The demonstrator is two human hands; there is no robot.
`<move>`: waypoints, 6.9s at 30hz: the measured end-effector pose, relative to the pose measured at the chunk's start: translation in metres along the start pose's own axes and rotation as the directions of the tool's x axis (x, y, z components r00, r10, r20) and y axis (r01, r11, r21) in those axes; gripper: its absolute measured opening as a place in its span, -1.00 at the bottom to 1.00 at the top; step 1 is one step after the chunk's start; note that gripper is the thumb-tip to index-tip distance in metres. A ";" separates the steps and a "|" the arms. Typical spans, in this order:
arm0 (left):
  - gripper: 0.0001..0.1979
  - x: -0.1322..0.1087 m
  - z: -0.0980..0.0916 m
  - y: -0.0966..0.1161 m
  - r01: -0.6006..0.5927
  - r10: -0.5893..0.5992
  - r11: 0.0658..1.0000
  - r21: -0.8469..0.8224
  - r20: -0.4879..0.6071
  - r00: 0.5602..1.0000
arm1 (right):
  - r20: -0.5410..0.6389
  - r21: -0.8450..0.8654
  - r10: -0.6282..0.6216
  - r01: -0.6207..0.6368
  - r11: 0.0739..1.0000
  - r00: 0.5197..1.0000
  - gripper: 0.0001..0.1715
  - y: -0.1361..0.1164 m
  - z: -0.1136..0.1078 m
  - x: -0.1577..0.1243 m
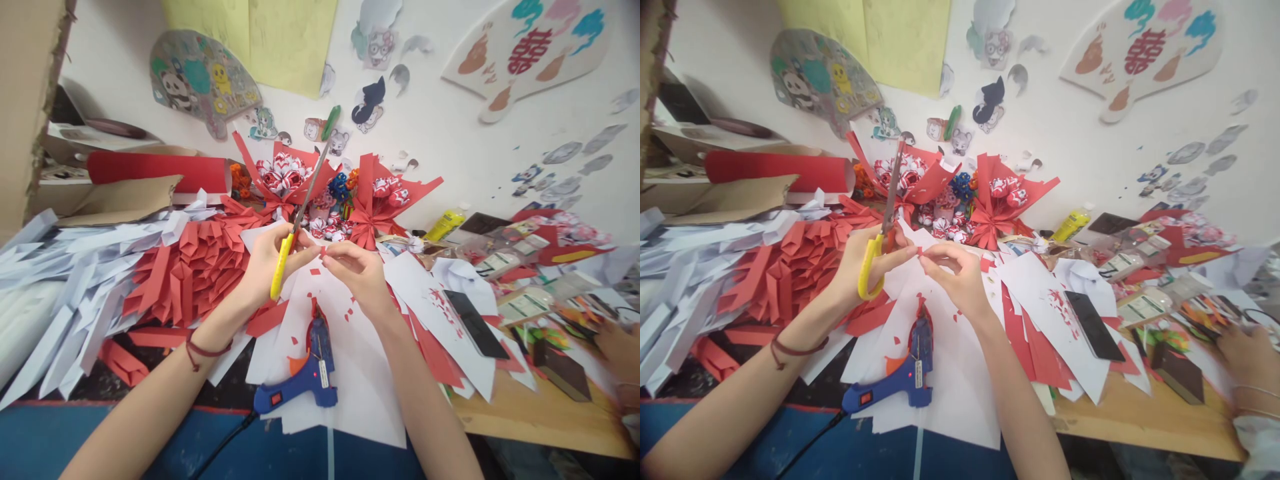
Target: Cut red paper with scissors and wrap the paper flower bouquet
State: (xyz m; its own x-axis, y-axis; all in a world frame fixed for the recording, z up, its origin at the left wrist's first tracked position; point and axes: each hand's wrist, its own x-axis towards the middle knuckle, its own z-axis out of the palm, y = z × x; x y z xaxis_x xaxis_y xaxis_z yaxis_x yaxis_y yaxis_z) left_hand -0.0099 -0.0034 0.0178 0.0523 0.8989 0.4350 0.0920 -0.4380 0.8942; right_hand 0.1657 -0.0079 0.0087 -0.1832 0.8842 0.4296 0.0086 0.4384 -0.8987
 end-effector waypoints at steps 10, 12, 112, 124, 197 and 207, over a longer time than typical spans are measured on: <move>-0.63 0.003 -0.011 0.000 -0.075 0.037 0.986 0.151 0.241 0.970 | -0.171 0.003 -0.046 0.048 0.999 0.984 -0.85 -0.002 -0.003 0.001; -0.54 0.006 -0.016 -0.003 -0.124 0.043 0.955 0.268 0.290 0.956 | -0.223 -0.005 -0.074 0.075 0.997 0.972 -0.84 -0.003 -0.005 0.001; -0.60 -0.011 0.020 -0.014 -0.066 -0.046 0.930 0.361 0.295 0.954 | -0.548 0.116 -0.191 0.300 0.947 0.815 -0.90 0.005 0.022 -0.001; -0.60 0.003 0.002 -0.013 0.062 -0.064 0.973 0.220 0.006 0.998 | -0.453 0.112 -0.102 0.170 0.979 0.886 -0.79 0.001 0.015 -0.002; -0.75 0.006 -0.004 -0.008 0.095 -0.113 0.991 -0.091 -0.216 0.970 | -0.134 -0.570 0.249 -0.280 0.773 0.959 -0.79 0.048 -0.036 0.013; -0.78 0.006 -0.002 -0.007 0.098 -0.131 0.985 -0.145 -0.239 0.962 | -0.208 -0.798 0.310 -0.344 0.495 0.928 -0.86 0.055 -0.042 0.008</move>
State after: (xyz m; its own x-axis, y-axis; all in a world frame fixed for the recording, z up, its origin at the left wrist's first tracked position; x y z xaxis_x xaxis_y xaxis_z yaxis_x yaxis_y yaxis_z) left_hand -0.0127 0.0054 0.0142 -0.1997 0.9238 0.3267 -0.0489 -0.3424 0.9383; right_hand 0.2059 0.0301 -0.0336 0.0372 0.9896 0.1386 0.8517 0.0411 -0.5224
